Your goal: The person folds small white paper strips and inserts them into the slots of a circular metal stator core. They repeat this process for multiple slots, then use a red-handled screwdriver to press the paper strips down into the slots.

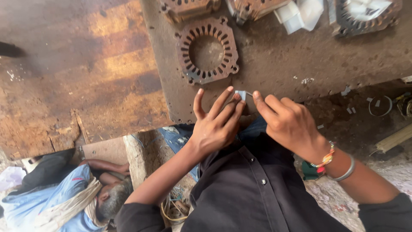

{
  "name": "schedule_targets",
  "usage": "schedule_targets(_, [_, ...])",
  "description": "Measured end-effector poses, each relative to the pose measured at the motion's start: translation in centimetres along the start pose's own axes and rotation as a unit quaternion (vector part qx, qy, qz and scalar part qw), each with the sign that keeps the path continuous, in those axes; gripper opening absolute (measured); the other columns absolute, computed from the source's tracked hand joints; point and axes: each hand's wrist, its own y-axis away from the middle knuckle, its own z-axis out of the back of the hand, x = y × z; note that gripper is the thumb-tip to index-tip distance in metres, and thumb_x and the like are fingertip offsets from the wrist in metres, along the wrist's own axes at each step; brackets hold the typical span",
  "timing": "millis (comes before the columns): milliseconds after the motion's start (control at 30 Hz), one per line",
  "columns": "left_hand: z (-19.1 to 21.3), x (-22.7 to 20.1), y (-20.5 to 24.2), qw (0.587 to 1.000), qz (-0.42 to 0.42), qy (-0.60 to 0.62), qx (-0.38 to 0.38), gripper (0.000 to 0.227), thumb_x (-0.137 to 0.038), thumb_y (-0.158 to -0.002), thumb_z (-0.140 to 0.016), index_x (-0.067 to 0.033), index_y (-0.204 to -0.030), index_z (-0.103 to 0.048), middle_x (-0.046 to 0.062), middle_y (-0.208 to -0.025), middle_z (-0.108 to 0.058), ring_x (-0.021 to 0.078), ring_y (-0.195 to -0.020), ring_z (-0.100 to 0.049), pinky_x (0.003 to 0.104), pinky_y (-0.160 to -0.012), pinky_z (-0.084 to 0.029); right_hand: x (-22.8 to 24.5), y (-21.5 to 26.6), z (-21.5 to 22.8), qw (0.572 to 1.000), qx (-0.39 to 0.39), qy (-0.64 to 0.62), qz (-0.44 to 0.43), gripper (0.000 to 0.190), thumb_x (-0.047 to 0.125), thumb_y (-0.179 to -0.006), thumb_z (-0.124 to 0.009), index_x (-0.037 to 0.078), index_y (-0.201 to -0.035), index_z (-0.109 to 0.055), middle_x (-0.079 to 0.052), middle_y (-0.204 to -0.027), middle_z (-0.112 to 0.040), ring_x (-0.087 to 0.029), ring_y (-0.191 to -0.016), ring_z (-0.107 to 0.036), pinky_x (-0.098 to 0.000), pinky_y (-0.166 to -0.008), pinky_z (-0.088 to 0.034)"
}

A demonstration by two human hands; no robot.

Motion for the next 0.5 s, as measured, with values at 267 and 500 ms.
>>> schedule_targets(267, [-0.3,-1.1,-0.8,0.998,0.045,-0.028,0.019,0.058,-0.024,-0.090,-0.063,-0.0041,-0.145,-0.060,0.009,-0.137,-0.063,0.0263,-0.142,-0.051,0.063,-0.122,0.002,-3.5,-0.6,1.1,0.981,0.052,-0.027,0.187,0.048,-0.002,-0.077,-0.063,-0.005,-0.125,-0.069,-0.006,-0.078,-0.059,-0.018,-0.054,-0.054,-0.0297,-0.048,-0.052])
schedule_targets(500, [0.1,-0.7,0.3,0.995,-0.009,0.059,-0.075,0.033,-0.011,-0.094,-0.077,-0.0090,-0.127,-0.073,0.002,-0.116,-0.069,0.0180,-0.124,-0.064,0.051,-0.120,-0.032,-6.7,1.0,-0.2,0.919,-0.096,-0.378,0.051,0.036,-0.006,-0.095,-0.060,0.004,-0.128,-0.068,0.000,-0.080,-0.063,-0.011,-0.057,-0.055,-0.0268,-0.050,-0.046])
